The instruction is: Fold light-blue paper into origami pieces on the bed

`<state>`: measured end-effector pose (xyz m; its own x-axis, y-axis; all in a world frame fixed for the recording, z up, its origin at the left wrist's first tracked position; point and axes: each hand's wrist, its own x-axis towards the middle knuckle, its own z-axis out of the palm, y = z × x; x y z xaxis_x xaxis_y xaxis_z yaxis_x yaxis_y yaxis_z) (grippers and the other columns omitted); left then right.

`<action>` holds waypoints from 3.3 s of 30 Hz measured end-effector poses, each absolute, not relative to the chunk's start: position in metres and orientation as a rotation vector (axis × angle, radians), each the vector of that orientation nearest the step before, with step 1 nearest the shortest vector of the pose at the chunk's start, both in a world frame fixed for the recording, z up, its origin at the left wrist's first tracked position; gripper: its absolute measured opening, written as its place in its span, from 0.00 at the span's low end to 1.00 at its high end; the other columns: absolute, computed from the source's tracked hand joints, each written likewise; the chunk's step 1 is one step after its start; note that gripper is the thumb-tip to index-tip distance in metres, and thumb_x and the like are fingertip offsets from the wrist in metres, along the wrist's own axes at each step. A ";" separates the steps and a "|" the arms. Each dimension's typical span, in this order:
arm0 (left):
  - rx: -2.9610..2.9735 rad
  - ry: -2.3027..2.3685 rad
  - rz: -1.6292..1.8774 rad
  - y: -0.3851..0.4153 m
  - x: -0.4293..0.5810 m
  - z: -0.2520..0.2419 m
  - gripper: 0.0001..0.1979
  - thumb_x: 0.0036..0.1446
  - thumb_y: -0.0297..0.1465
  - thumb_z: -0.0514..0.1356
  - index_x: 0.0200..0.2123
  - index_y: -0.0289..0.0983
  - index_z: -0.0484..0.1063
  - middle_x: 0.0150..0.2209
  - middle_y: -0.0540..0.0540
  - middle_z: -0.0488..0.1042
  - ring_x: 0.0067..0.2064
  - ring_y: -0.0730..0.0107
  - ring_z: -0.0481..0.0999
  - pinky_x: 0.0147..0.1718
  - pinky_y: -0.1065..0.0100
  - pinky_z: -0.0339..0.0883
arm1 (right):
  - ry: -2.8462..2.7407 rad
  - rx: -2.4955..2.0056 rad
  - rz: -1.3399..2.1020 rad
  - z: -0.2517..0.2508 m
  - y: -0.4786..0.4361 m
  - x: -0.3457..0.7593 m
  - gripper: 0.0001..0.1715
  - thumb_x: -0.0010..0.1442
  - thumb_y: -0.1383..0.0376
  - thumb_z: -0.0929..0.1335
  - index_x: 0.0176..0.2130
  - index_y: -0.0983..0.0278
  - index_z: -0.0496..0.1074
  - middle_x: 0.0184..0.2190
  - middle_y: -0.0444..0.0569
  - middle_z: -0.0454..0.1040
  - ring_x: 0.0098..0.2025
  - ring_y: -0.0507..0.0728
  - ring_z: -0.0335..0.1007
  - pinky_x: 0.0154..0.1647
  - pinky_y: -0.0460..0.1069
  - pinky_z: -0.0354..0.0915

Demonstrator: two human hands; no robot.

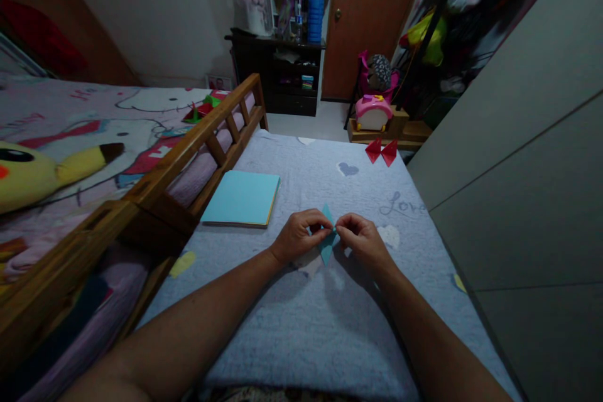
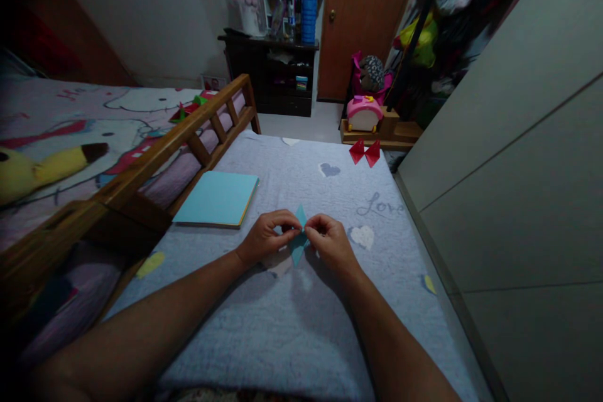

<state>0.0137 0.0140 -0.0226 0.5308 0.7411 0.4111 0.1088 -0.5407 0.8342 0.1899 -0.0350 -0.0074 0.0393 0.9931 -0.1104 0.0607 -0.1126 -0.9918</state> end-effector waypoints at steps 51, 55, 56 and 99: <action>1.967 0.716 1.027 0.015 0.014 -0.025 0.04 0.57 0.25 0.62 0.33 0.34 0.78 0.30 0.47 0.75 0.30 0.74 0.71 0.30 0.73 0.65 | -1.651 -1.217 0.542 -0.015 -0.045 0.185 0.08 0.59 0.73 0.66 0.35 0.60 0.73 0.36 0.46 0.67 0.34 0.52 0.67 0.33 0.46 0.66; 1.975 0.720 1.031 0.015 0.014 -0.024 0.04 0.57 0.25 0.62 0.33 0.34 0.78 0.30 0.46 0.75 0.30 0.73 0.72 0.31 0.73 0.66 | -1.646 -1.188 0.527 -0.017 -0.044 0.184 0.08 0.59 0.73 0.67 0.36 0.60 0.72 0.35 0.45 0.67 0.31 0.51 0.66 0.31 0.46 0.67; 1.977 0.717 1.035 0.015 0.014 -0.024 0.04 0.57 0.25 0.62 0.33 0.34 0.78 0.30 0.47 0.75 0.30 0.74 0.71 0.31 0.73 0.66 | -1.642 -1.184 0.521 -0.017 -0.044 0.184 0.08 0.59 0.73 0.67 0.35 0.60 0.71 0.35 0.45 0.67 0.31 0.51 0.66 0.31 0.46 0.67; 1.941 0.833 0.981 0.012 0.016 -0.026 0.07 0.56 0.28 0.61 0.35 0.34 0.80 0.32 0.45 0.81 0.31 0.71 0.77 0.32 0.73 0.68 | -1.647 -1.201 0.521 -0.014 -0.043 0.183 0.08 0.60 0.72 0.65 0.34 0.60 0.72 0.31 0.44 0.70 0.33 0.53 0.67 0.34 0.48 0.64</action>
